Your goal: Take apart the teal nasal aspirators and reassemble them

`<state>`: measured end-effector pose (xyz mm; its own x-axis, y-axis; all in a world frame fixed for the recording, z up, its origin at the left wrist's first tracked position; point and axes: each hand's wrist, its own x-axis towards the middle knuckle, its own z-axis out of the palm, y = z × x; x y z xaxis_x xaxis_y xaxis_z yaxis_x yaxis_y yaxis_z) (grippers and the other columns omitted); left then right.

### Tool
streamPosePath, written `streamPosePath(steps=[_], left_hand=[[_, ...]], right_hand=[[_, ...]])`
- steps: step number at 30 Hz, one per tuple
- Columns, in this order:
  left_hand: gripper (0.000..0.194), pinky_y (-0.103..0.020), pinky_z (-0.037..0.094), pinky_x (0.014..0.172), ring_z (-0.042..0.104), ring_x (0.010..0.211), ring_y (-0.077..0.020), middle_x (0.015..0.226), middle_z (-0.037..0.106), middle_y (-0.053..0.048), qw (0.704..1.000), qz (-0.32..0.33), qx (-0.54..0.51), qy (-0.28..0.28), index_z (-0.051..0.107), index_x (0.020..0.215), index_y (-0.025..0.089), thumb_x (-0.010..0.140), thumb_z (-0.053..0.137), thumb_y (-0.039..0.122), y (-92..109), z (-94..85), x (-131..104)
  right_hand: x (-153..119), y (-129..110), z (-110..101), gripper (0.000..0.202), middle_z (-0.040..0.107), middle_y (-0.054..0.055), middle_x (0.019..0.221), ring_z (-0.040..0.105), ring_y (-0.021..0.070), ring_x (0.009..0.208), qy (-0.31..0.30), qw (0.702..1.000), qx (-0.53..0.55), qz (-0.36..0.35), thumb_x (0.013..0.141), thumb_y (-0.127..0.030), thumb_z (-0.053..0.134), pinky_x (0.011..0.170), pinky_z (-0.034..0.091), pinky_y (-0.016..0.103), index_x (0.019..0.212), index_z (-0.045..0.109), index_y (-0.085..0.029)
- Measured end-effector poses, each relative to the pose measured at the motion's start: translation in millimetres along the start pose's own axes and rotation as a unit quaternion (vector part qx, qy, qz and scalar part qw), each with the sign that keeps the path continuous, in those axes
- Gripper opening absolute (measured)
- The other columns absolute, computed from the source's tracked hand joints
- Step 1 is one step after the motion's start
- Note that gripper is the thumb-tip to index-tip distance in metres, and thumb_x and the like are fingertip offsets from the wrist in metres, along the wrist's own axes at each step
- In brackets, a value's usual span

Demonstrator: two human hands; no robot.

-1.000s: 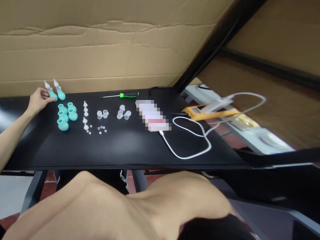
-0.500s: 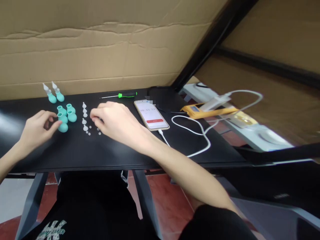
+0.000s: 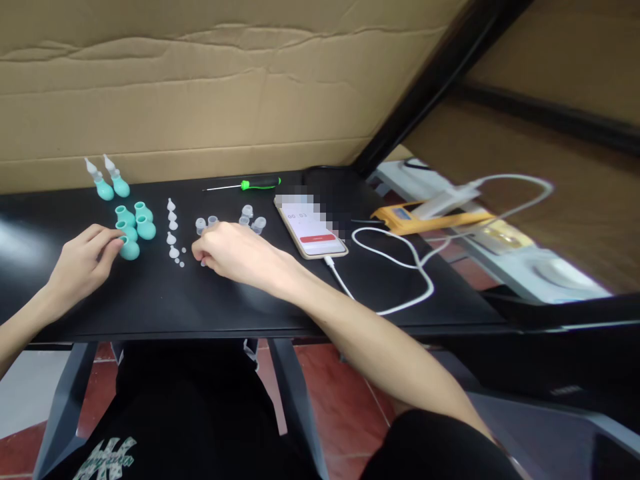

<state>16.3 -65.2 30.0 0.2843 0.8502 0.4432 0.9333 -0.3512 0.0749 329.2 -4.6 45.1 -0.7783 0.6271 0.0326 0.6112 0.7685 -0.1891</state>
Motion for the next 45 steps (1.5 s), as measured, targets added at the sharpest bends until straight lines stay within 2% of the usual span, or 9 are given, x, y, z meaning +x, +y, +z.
streamPosePath(steps=[4, 8, 13, 18, 27, 31, 35, 40, 45], left_hand=[[0.032, -0.032, 0.056, 0.075, 0.066, 0.07, -0.0166, 0.098, 0.071, -0.004, 1.0, -0.015, -0.021, -0.002, 0.072, 0.113, 0.023, 0.107, 0.056, 0.05, 1.3, 1.5, 1.8], [0.022, -0.032, 0.056, 0.075, 0.062, 0.066, -0.0157, 0.091, 0.068, -0.001, 0.998, -0.009, -0.055, 0.004, 0.069, 0.105, 0.025, 0.104, 0.062, 0.046, 6.3, -2.6, 3.1], [0.02, -0.033, 0.059, 0.079, 0.065, 0.077, -0.0174, 0.1, 0.072, -0.003, 0.992, 0.0, -0.121, -0.037, 0.066, 0.1, 0.026, 0.102, 0.063, 0.045, 17.7, -8.7, 4.3], [0.018, -0.034, 0.06, 0.083, 0.066, 0.079, -0.0175, 0.104, 0.072, -0.003, 0.987, 0.012, -0.144, -0.066, 0.065, 0.102, 0.025, 0.102, 0.06, 0.043, 20.9, -4.6, 7.7], [0.022, -0.033, 0.058, 0.079, 0.067, 0.075, -0.0169, 0.105, 0.07, -0.003, 0.992, 0.033, -0.11, -0.059, 0.065, 0.114, 0.025, 0.103, 0.061, 0.044, 16.0, -2.1, 5.3], [0.027, -0.036, 0.06, 0.086, 0.072, 0.091, -0.0218, 0.113, 0.071, -0.006, 0.998, 0.037, -0.046, -0.027, 0.064, 0.122, 0.026, 0.105, 0.062, 0.046, 21.9, -5.6, 5.4], [0.022, -0.039, 0.06, 0.092, 0.071, 0.103, -0.0258, 0.115, 0.072, -0.008, 0.994, 0.103, 0.019, 0.005, 0.066, 0.123, 0.026, 0.11, 0.056, 0.04, 37.3, -10.0, 14.7], [0.025, -0.039, 0.054, 0.08, 0.066, 0.092, -0.0255, 0.108, 0.074, -0.01, 0.964, 0.234, 0.122, -0.031, 0.073, 0.111, 0.021, 0.106, 0.05, 0.013, 58.2, -3.4, 37.0], [0.025, -0.038, 0.049, 0.076, 0.066, 0.095, -0.0261, 0.103, 0.075, -0.01, 0.946, 0.283, 0.148, -0.05, 0.075, 0.104, 0.018, 0.099, 0.056, 0.002, 68.7, 8.8, 47.9]], right_hand=[[-1.3, -3.3, 6.2, 0.022, 0.077, 0.011, 0.099, 0.071, 0.0214, 0.089, -0.005, 1.0, -0.023, 0.009, 0.098, -0.004, 0.063, 0.072, 0.041, 0.03, 0.095, 0.081, -0.016], [-1.6, -8.7, 9.0, 0.021, 0.077, 0.013, 0.099, 0.071, 0.0228, 0.088, -0.003, 0.999, -0.041, 0.024, 0.102, -0.01, 0.06, 0.068, 0.038, 0.031, 0.097, 0.081, -0.015], [-0.5, -7.0, 8.2, 0.022, 0.075, 0.01, 0.097, 0.069, 0.022, 0.086, 0.026, 0.999, -0.006, 0.022, 0.101, -0.011, 0.059, 0.069, 0.039, 0.032, 0.096, 0.079, -0.015], [0.2, -3.3, 10.7, 0.021, 0.074, 0.009, 0.097, 0.067, 0.0206, 0.085, 0.053, 0.998, 0.03, 0.011, 0.101, -0.011, 0.058, 0.072, 0.04, 0.032, 0.096, 0.078, -0.015], [-2.5, -6.9, 12.8, 0.017, 0.072, 0.008, 0.096, 0.065, 0.0193, 0.079, 0.072, 0.996, 0.023, 0.039, 0.099, -0.012, 0.057, 0.068, 0.037, 0.032, 0.093, 0.071, -0.015], [-2.8, -6.4, 15.1, 0.015, 0.073, 0.008, 0.097, 0.066, 0.0198, 0.079, 0.071, 0.996, 0.024, 0.045, 0.099, -0.012, 0.058, 0.067, 0.037, 0.031, 0.092, 0.07, -0.016], [-4.0, -7.4, 13.4, 0.014, 0.073, 0.007, 0.09, 0.065, 0.0197, 0.074, 0.063, 0.996, 0.03, 0.065, 0.099, -0.013, 0.058, 0.066, 0.037, 0.031, 0.091, 0.069, -0.017], [-4.4, -4.9, 9.7, 0.014, 0.069, 0.002, 0.075, 0.061, 0.0171, 0.065, 0.111, 0.988, 0.064, 0.082, 0.095, -0.011, 0.058, 0.068, 0.039, 0.029, 0.088, 0.066, -0.019], [-4.2, -2.3, 8.0, 0.012, 0.07, -0.001, 0.073, 0.063, 0.0151, 0.065, 0.159, 0.979, 0.1, 0.077, 0.087, -0.008, 0.061, 0.072, 0.043, 0.027, 0.085, 0.064, -0.02]])
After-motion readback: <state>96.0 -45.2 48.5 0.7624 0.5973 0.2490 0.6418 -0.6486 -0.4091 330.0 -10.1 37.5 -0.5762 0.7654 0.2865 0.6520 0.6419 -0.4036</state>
